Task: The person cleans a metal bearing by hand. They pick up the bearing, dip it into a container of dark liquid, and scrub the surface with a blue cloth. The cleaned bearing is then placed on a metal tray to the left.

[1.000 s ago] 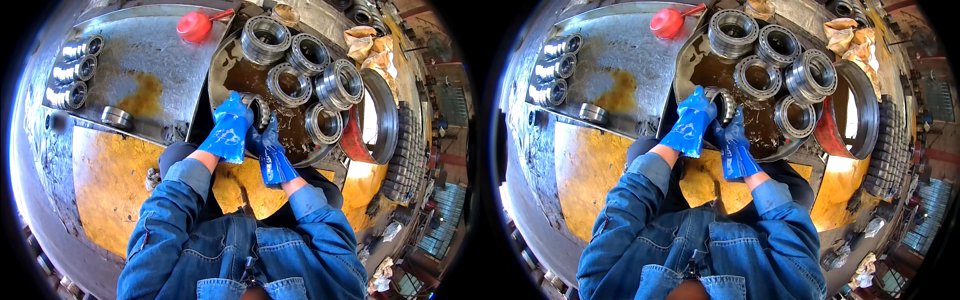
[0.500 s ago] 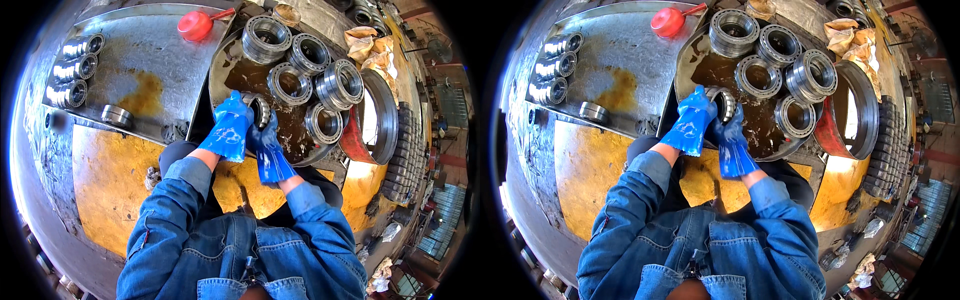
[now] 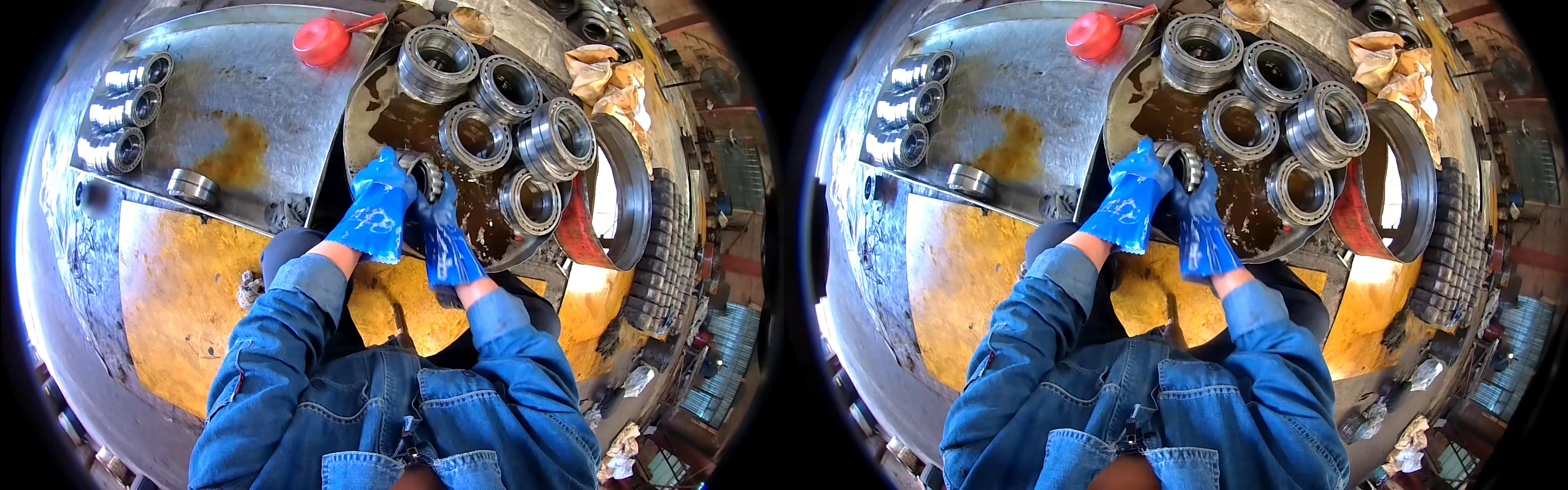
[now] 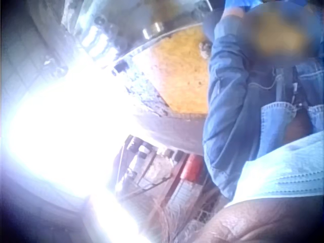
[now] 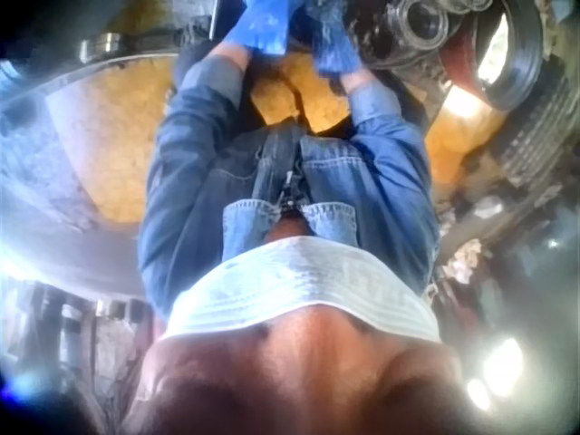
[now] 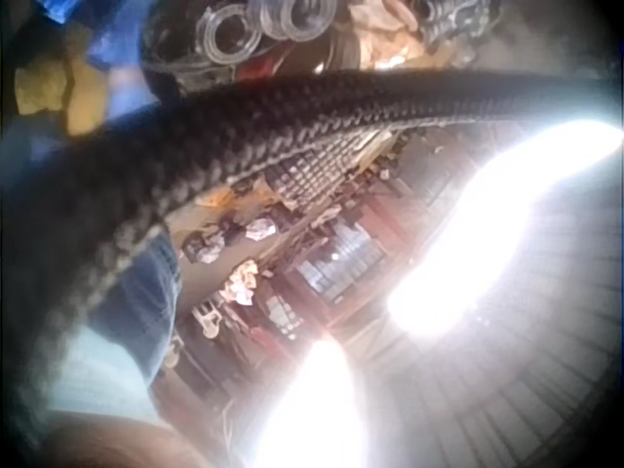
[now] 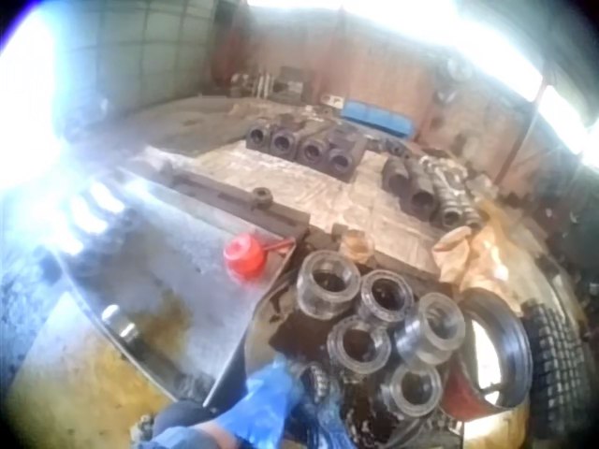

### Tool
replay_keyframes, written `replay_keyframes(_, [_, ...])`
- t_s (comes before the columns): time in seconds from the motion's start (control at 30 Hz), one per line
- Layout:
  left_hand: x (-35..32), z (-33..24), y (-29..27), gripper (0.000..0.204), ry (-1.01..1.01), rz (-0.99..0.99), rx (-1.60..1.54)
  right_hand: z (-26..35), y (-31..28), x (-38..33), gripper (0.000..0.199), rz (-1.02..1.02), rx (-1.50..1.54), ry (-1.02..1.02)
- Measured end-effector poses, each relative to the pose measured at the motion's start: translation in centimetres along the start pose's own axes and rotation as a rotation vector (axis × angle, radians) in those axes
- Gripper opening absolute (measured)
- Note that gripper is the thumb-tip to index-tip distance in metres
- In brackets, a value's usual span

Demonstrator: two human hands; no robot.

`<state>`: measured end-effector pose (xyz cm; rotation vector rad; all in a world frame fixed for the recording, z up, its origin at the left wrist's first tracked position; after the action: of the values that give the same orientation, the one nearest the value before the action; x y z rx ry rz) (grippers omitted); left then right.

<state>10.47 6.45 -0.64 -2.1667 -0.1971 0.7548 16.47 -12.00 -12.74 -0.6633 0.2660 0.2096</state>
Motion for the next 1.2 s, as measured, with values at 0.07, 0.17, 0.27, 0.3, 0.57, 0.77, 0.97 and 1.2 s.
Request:
replay_keyframes(0.07, [0.0,1.2,-0.4,0.060,-0.012,-0.003,-0.015,1.7,-0.3,-2.5,0.090,0.030,-0.118,0.099])
replay_keyframes(0.17, [-0.8,0.7,-0.7,0.061,-0.004,0.018,-0.031,7.9,-0.8,-0.1,0.068,0.338,-0.188,0.112])
replay_keyframes(0.27, [0.1,0.9,-0.4,0.062,-0.027,0.013,-0.020,12.2,-0.4,-0.3,0.049,0.597,0.186,-0.076])
replay_keyframes(0.3, [0.4,0.6,-0.4,0.062,-0.020,0.009,-0.028,12.1,-0.1,0.5,0.047,0.600,0.131,-0.144])
replay_keyframes(0.57, [-0.4,1.3,-0.6,0.059,-0.030,-0.010,0.023,2.1,0.5,-2.3,0.078,-0.057,-0.064,-0.040])
replay_keyframes(0.77, [-0.3,0.4,-0.5,0.062,-0.046,0.034,-0.014,12.0,-0.1,0.5,0.042,0.632,0.167,-0.125])
replay_keyframes(0.97, [0.3,0.0,0.1,0.060,-0.005,-0.012,0.075,11.3,-2.1,-2.0,0.044,0.305,0.217,-0.056])
replay_keyframes(1.2, [0.2,1.7,-0.5,0.065,-0.027,-0.103,0.050,8.3,-7.5,-10.0,0.059,0.349,-0.414,0.033])
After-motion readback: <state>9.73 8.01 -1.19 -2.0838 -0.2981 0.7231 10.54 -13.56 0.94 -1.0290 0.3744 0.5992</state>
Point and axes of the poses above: each hand's wrist, its own x-axis towards the middle knuckle, its own y-axis out of the palm, z = x × y, the point moved 10 cm from there along x, towards the middle knuckle, and after that the axes turned 8 degrees about y, right-handed, at the moved point
